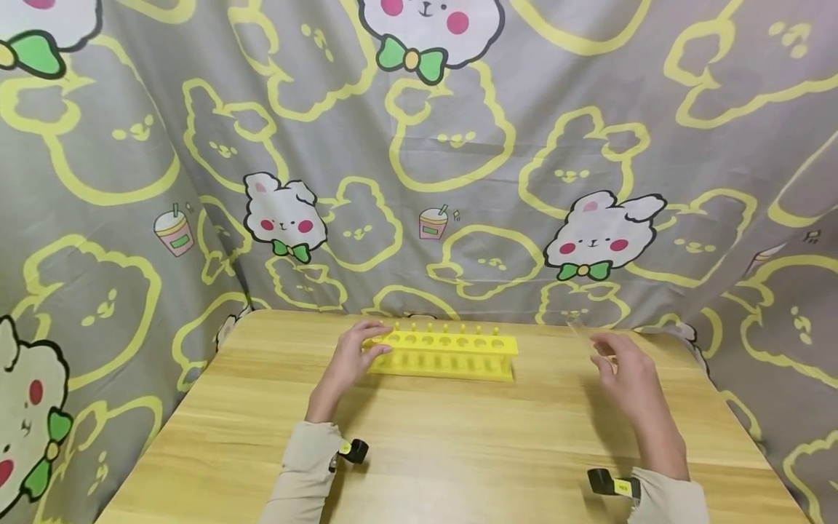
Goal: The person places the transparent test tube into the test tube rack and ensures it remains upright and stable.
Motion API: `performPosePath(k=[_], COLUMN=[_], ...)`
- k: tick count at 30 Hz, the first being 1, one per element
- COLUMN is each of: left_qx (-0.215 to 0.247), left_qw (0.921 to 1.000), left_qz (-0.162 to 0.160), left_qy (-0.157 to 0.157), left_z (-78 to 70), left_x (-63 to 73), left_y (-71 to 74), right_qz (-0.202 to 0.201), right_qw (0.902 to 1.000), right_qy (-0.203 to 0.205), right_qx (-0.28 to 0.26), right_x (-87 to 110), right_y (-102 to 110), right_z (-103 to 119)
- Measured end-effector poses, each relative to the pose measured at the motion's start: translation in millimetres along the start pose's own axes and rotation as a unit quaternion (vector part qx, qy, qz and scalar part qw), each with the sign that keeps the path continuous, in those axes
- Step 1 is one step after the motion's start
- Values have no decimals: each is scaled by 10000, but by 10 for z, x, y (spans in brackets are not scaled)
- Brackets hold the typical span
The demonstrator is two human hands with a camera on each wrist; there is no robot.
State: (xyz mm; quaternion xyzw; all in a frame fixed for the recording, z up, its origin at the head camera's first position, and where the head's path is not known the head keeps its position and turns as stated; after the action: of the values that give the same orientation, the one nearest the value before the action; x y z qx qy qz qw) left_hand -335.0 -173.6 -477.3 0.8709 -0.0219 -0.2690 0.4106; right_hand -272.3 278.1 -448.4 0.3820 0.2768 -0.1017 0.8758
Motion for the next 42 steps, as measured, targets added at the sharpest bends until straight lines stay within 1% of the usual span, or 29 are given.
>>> performPosePath(k=[3,7,12,17,21,25,29,32,35,40,42], left_qx=[27,79,124,170,68,58,107,81,39,-23,-33], left_qw=[10000,10000,9999,9997,10000,10000,9999,9999,10000,9995,9992], left_qz=[15,-30,94,98,28,-24,21,28,-18,-201,-258], left_qy=[57,38,45,119,44,4,87,90,14,-254,-306], left_z=[8,-5,-18,-6,-6,-18,-20,-13,-8,-15,-20], left_x=[22,48,66,91,100,102,103,100,96,72,58], left_y=[-3,-19,-72,-80,-72,-57,-37,-29,-26,-9,3], right_qz=[-141,-211,-290,-360,-525,-691,-780,-822,-861,-961,-1004], right_qw=[9997,9986,9974,9971,9968,9955,9944,9937,9931,9917,9910], right_qy=[-48,-167,-247,-250,-214,-142,-147,-130,-85,-5,11], right_qx=[-198,-450,-617,-615,-555,-629,-699,-747,-789,-855,-887], right_x=[-1,13,56,65,53,34,12,-3,-21,-77,-109], right_y=[9,15,17,-16,-44,-70,-97,-119,-140,-151,-148], right_z=[36,60,67,71,83,116,144,153,169,202,217])
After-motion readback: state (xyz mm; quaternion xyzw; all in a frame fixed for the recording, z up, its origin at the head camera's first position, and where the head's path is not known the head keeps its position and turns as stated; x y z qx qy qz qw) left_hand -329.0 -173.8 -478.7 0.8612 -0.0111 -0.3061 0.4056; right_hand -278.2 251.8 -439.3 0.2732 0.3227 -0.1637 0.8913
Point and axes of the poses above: each hand's wrist, its own x-axis away from the middle knuckle, its own y-axis out of the back of the hand, z = x × y, the point moved 4 cm from there along -x, towards the middle knuckle, and after that the axes turned 8 degrees about -x, right-handed, at the moved point
